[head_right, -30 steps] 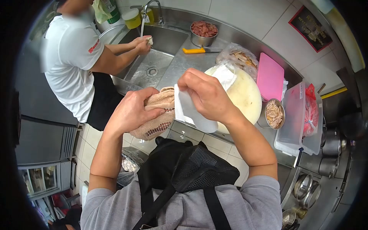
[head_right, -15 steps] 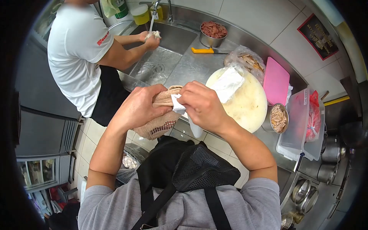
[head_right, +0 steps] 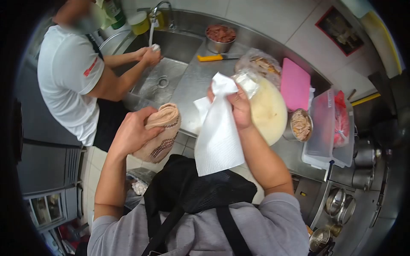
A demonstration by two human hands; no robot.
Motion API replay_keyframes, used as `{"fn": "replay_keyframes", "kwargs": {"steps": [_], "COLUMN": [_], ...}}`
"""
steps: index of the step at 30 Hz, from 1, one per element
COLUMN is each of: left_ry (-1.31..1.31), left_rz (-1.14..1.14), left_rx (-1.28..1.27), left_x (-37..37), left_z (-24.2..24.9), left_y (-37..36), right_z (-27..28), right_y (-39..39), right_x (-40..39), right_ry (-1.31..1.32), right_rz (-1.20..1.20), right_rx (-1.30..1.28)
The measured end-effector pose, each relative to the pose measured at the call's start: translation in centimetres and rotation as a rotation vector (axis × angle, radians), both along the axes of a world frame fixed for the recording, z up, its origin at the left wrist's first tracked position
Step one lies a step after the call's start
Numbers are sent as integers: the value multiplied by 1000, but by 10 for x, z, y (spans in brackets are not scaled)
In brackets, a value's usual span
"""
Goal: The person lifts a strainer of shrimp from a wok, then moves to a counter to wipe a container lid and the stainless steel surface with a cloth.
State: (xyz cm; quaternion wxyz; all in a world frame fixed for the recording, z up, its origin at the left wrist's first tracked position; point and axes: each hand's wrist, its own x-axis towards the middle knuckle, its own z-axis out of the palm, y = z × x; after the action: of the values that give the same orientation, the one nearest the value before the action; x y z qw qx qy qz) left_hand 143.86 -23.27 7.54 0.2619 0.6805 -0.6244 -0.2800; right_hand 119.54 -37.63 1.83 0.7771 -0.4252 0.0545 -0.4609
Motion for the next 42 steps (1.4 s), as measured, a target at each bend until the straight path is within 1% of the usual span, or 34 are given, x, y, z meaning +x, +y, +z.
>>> {"fn": "replay_keyframes", "kwargs": {"steps": [1, 2, 4, 7, 9, 11, 12, 14, 15, 17, 18, 19, 21, 22, 23, 24, 25, 26, 27, 28, 29, 30, 31, 32, 34, 35, 37, 38, 39, 41, 42], "left_ry": [13, 17, 29, 34, 33, 11, 6, 11, 2, -14, -19, -24, -31, -85, -140, -141, -189, -237, -239, -301, -364, -366, -373, -380, -381, -380, -373, -365, -366, -435, -436], "left_rz": [-5, -7, -14, -14, -12, -37, -31, -32, -23, -33, -31, -43, -59, -73, -88, -91, -117, -143, -148, -174, -201, -204, -193, -180, -180, -181, -176, -171, -172, -195, -196], "left_rx": [-7, 7, 4, 9, 6, -7, -4, -11, -6, -21, -19, -40, -66, -102, -135, -133, -209, -287, -289, -348, -407, -407, -471, -536, -548, -559, -556, -554, -553, -417, -415], "left_x": [0, 0, 1, 1, 2, 2, 2, 3, 4, 3, 3, 3, 0, -3, -6, -8, -11, -13, -15, -17, -18, -19, -20, -20, -21, -22, -23, -23, -23, -24, -25], "left_z": [1, 3, 6, 8, 7, 7, 7, 9, 11, 14, 15, 15, 18, 20, 21, 20, 17, 16, 18, 20, 22, 21, 18, 16, 16, 15, 12, 11, 12, 14, 14], "left_y": [0, 0, -1, -5, -8, -10, -11, -11, -10, -9, -8, -7, -7, -6, -4, -4, -3, -3, -3, -2, -2, -2, -3, -3, -3, -3, -4, -4, -4, -4, -5], "right_z": [-4, -7, -10, -4, -1, 11, 19, 30, 22, 1, 1, 5, 18, 26, 34, 39, 40, 40, 42, 50, 53, 54, 55, 56, 56, 58, 61, 60, 59, 57, 58], "right_y": [0, 1, 4, 5, 8, 21, 26, 31, 26, 7, -3, -13, -29, -30, -27, -24, -22, -21, -20, -12, -9, -7, -5, -2, 6, 11, 20, 22, 25, 30, 28], "right_x": [3, 8, 15, 15, 14, 14, 12, 7, 5, 3, -3, -8, -14, -10, -2, 5, 10, 14, 18, 24, 24, 24, 23, 21, 13, 10, 5, 0, -1, -2, -8], "right_ry": [-92, -82, -276, -297, -285, -184, -189, 292, 283, 485, 645, 643, 1087, 1085, 1024, 963, 963, 887, 810, 746, 744, 647, 549, 546, 597, 596, 714, 731, 730, 687, 716], "right_rz": [87, 78, 206, 247, 223, 122, 128, -59, -49, -216, -380, -382, -788, -792, -776, -759, -762, -743, -724, -664, -667, -622, -575, -575, -399, -400, -231, -136, -136, -67, 3], "right_rx": [22, 10, 104, 88, 101, 149, 153, 29, 33, -311, -409, -407, -725, -726, -666, -606, -603, -602, -600, -476, -473, -415, -359, -359, -381, -380, -415, -469, -468, -578, -621]}}
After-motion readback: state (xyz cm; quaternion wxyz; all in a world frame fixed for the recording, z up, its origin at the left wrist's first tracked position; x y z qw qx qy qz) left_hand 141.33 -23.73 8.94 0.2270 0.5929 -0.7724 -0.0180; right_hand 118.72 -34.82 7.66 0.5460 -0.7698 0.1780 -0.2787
